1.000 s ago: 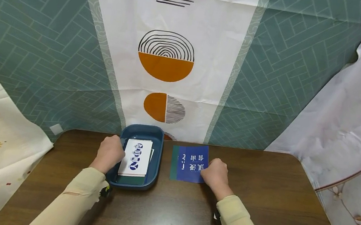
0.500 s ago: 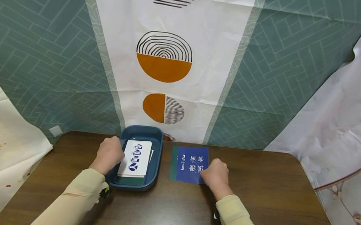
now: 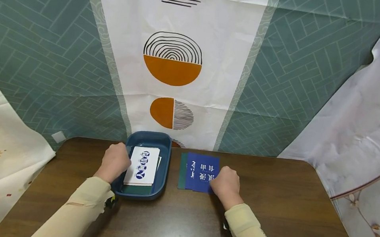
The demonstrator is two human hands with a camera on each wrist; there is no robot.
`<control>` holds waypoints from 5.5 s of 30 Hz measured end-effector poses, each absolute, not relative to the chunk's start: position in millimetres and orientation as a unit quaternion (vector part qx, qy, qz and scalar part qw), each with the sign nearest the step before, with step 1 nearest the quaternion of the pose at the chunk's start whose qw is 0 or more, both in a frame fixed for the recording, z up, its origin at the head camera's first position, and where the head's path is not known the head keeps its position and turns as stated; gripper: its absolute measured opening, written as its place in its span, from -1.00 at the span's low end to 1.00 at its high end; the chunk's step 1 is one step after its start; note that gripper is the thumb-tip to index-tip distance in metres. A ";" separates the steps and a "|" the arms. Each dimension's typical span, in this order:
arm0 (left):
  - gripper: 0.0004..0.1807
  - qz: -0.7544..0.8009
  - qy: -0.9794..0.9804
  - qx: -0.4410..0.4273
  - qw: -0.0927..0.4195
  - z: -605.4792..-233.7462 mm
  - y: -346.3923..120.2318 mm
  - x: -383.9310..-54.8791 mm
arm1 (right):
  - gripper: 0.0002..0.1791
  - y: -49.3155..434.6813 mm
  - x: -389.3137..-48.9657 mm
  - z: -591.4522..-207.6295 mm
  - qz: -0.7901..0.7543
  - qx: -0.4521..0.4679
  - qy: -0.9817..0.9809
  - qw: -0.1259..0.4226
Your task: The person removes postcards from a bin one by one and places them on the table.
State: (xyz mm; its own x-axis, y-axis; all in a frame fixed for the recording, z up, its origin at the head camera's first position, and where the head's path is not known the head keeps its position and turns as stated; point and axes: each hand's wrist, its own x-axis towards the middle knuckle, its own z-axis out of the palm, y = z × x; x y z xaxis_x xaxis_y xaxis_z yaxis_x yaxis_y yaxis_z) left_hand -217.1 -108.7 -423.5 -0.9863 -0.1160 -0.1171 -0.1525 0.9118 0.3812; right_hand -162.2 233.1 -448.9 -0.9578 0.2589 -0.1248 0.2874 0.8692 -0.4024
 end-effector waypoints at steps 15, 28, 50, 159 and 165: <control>-0.83 0.195 0.977 -0.071 0.045 -421.1 -107.6 -215.7 | -0.74 232.3 -162.1 -432.7 -0.207 0.145 0.966 0.044; -0.81 0.196 0.977 -0.076 0.045 -418.6 -106.7 -215.4 | -0.60 171.6 -176.4 -401.4 -0.246 0.049 0.968 -0.028; -0.74 0.183 0.978 -0.077 0.057 -417.1 -104.2 -214.1 | -0.42 42.7 -183.0 -401.6 -0.223 -0.085 0.971 -0.013; -0.69 0.199 0.975 -0.091 0.049 -422.0 -102.8 -216.1 | -0.71 44.6 -192.8 -422.4 -0.383 0.008 0.922 0.050; -0.70 0.209 0.972 -0.095 0.049 -423.5 -103.6 -216.7 | -0.69 51.6 -197.0 -424.8 -0.393 -0.003 0.919 0.031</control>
State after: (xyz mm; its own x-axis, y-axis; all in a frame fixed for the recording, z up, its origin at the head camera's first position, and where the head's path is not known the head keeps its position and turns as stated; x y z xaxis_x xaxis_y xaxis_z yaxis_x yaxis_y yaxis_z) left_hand -216.7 -103.6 -423.5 -0.9773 -0.1639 -0.1343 -0.2047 0.8946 0.3973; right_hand -197.0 51.6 -424.8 -0.9981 -0.0291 -0.0543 0.0191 0.6911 -0.7225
